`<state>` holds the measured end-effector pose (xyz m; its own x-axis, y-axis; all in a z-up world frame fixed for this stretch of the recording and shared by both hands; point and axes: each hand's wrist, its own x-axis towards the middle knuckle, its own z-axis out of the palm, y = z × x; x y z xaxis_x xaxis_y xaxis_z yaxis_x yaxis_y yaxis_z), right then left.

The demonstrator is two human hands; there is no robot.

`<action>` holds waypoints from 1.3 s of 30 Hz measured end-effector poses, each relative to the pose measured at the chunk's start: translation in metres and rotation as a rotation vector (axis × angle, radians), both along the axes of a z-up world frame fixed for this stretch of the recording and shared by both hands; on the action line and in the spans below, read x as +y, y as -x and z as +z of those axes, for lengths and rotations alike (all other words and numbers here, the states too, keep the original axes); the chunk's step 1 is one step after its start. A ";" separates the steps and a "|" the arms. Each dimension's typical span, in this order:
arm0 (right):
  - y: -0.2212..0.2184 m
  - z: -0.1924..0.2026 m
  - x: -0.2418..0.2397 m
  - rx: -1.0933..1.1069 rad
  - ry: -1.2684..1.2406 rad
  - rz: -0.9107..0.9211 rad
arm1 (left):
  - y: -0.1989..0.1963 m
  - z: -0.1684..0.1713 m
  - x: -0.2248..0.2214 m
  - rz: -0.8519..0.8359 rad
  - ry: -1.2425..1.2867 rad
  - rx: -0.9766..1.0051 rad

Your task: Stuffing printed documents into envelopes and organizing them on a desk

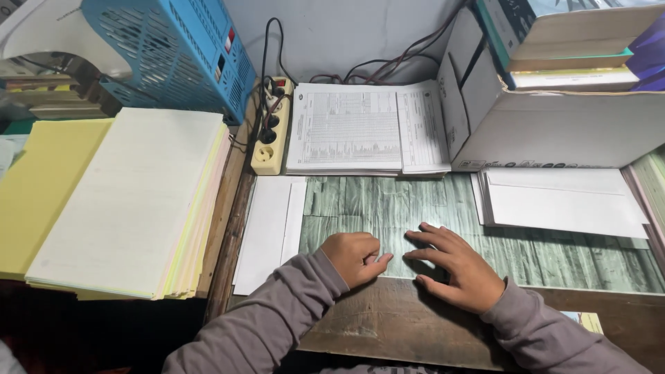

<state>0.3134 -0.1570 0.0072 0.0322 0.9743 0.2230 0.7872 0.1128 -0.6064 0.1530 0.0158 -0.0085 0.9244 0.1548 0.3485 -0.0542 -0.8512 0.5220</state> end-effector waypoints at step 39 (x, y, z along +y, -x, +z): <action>-0.048 0.044 -0.039 -0.063 -0.242 -0.332 | 0.046 0.076 0.069 0.844 -0.034 0.922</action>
<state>0.3617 -0.1961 0.0517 0.3148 0.8325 0.4559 0.8394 -0.0199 -0.5432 0.1067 0.0850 0.0670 0.4425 0.8213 -0.3601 0.8885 -0.4558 0.0522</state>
